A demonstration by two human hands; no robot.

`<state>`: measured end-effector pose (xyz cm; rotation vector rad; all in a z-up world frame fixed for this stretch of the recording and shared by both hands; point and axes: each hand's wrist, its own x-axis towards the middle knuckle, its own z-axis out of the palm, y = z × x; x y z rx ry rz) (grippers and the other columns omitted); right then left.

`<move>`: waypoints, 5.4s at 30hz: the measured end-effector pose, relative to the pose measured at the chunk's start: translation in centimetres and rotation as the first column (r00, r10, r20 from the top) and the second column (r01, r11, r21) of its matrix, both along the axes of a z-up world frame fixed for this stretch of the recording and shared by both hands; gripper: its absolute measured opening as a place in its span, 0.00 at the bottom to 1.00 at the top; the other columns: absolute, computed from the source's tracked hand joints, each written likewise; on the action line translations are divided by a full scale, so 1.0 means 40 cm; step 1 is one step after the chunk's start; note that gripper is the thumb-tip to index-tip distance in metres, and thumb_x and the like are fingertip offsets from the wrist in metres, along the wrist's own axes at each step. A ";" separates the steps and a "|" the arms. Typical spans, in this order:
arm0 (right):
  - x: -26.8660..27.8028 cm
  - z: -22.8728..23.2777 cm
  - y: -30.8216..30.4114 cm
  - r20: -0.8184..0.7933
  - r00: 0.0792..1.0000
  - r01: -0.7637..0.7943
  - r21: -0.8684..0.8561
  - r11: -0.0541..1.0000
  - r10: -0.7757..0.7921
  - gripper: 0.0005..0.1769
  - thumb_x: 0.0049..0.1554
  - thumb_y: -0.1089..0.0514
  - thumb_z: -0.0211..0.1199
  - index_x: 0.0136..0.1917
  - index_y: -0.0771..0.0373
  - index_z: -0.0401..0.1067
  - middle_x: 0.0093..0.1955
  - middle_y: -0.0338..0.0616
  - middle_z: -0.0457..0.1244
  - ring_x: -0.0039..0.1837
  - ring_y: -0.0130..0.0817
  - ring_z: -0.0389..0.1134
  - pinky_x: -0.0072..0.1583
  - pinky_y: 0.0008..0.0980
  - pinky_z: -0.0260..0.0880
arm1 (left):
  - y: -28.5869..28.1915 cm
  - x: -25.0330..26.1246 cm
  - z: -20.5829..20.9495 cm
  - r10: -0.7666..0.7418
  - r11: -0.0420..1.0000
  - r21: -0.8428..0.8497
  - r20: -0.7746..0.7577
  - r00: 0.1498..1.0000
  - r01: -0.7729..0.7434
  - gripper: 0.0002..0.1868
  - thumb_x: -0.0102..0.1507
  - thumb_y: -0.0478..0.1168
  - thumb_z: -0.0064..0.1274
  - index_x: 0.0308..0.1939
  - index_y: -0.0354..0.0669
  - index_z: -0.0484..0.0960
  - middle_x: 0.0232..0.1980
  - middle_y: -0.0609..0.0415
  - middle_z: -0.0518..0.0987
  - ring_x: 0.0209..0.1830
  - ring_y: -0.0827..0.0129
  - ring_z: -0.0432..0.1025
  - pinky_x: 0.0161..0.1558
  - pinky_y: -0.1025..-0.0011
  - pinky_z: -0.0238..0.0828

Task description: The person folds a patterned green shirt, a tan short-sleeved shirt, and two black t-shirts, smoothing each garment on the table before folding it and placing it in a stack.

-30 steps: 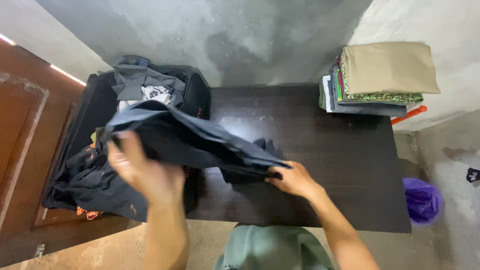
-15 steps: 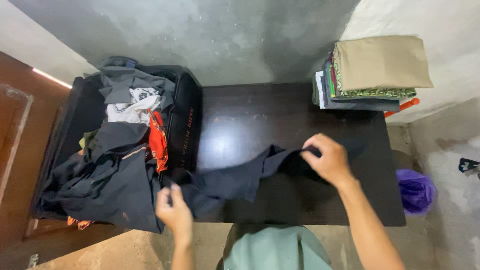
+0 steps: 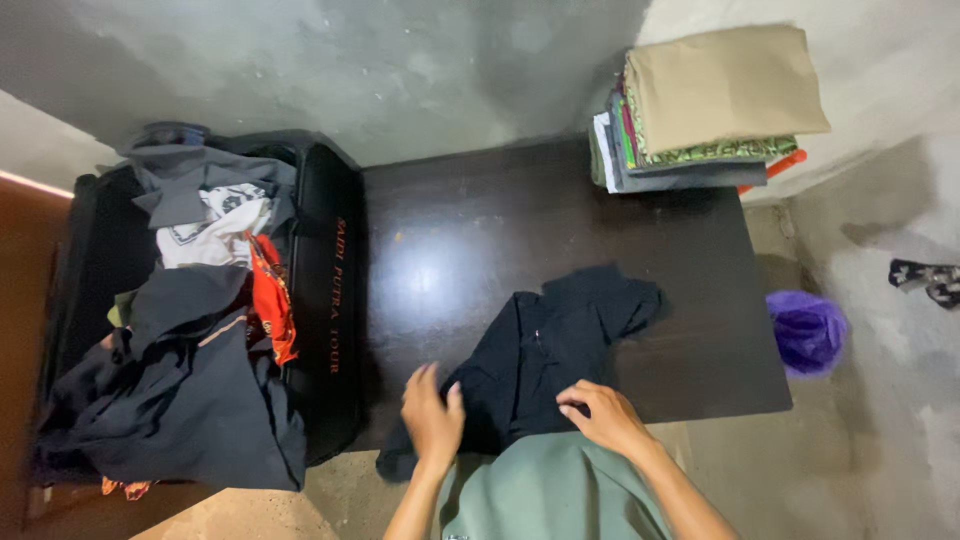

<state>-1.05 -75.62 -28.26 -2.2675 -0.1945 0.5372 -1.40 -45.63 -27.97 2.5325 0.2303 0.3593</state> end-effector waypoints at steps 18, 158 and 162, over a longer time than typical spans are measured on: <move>0.188 -0.189 -0.018 0.085 0.991 0.119 -0.201 0.972 -0.104 0.19 0.50 0.63 0.69 0.54 0.56 0.69 0.70 0.44 0.56 0.52 0.54 0.71 0.52 0.51 0.72 | -0.432 0.453 -0.381 -0.271 0.943 -0.302 -0.464 0.843 0.137 0.21 0.57 0.43 0.63 0.53 0.42 0.82 0.53 0.46 0.80 0.56 0.49 0.76 0.58 0.58 0.72; -0.072 -0.326 -0.197 0.372 0.927 0.186 -0.353 0.917 -0.044 0.36 0.55 0.41 0.58 0.72 0.58 0.60 0.77 0.49 0.51 0.76 0.45 0.51 0.73 0.48 0.48 | -0.005 -0.153 -0.335 -0.066 0.951 0.291 -0.138 0.988 0.104 0.38 0.62 0.59 0.47 0.70 0.40 0.66 0.76 0.41 0.61 0.77 0.48 0.52 0.71 0.39 0.40; 0.104 -0.280 -0.158 0.549 0.816 0.314 -0.157 0.936 -0.181 0.16 0.61 0.58 0.63 0.63 0.55 0.73 0.63 0.38 0.68 0.64 0.34 0.68 0.64 0.39 0.63 | -0.032 0.035 -0.270 -0.056 0.989 0.135 -0.027 0.998 0.059 0.22 0.67 0.44 0.50 0.63 0.38 0.74 0.71 0.42 0.70 0.71 0.48 0.63 0.72 0.48 0.52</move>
